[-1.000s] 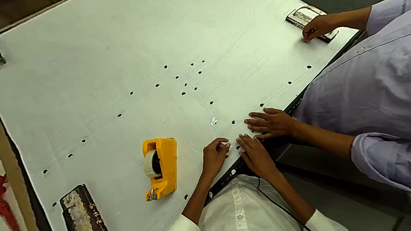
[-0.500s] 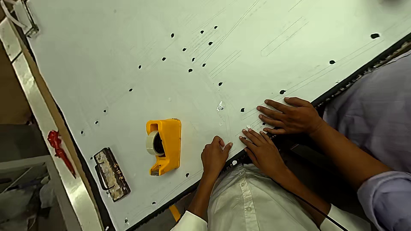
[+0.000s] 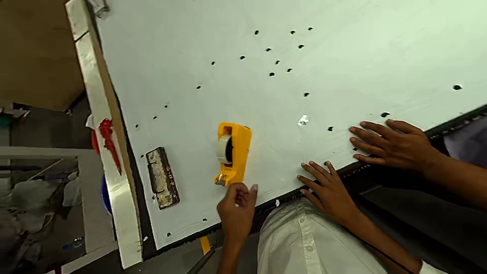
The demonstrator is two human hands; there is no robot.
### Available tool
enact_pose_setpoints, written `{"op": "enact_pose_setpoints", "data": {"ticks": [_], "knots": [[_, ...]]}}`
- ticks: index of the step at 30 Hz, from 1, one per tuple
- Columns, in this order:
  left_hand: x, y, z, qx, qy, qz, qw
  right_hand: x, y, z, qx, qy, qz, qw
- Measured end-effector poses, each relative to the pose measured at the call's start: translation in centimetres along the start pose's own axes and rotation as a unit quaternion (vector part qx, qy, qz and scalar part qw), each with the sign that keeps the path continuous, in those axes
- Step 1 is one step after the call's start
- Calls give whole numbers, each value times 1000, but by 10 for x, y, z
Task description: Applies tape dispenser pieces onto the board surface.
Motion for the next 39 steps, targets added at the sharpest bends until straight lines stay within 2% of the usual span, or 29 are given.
{"op": "enact_pose_setpoints", "data": {"ticks": [2,3,6,8,10,15,19,24,27,31,32,33,34,35,37,39], "knots": [[30,12,16,14,11,-71,997,-5,16,24,15,36,-31,999],[40,19,27,34,19,-73,997,-9,28,39,21,54,-39,998],[50,40,55,103,14,18,994,-29,71,86,30,100,-32,994],[50,44,68,136,-37,94,986,-47,94,112,26,111,-22,993],[48,48,76,148,-89,130,976,-64,112,128,16,114,-12,993],[56,58,66,151,-148,130,969,-81,123,138,10,55,-35,998],[78,41,60,149,-159,114,969,-78,121,144,-7,11,-39,999],[69,25,80,188,-188,147,953,-79,117,148,-30,11,-53,998],[55,22,92,247,-316,154,903,-80,115,148,-33,19,-57,998],[35,25,103,394,-497,191,749,-74,114,138,-24,59,-33,997],[30,23,103,422,-505,201,726,-68,111,131,-27,65,-29,997],[22,18,105,440,-494,207,721,-60,105,121,-34,70,-28,997],[14,10,105,445,-467,206,736,-50,97,109,-43,77,-31,996],[7,1,101,427,-429,205,769,-38,87,95,-55,80,-40,994],[-8,-7,80,339,-376,198,839,-10,66,57,-92,69,-72,991],[-27,-11,49,254,-348,213,877,16,34,18,-135,41,-117,983]]}}
Point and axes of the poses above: each hand's wrist, its own y-axis towards the middle knuckle, its own x-axis out of the back of the hand, z = x × y, the point moved 1 cm from there along y, towards the middle knuckle, and after that the axes turned 4 degrees about y, right-handed, at the moved point
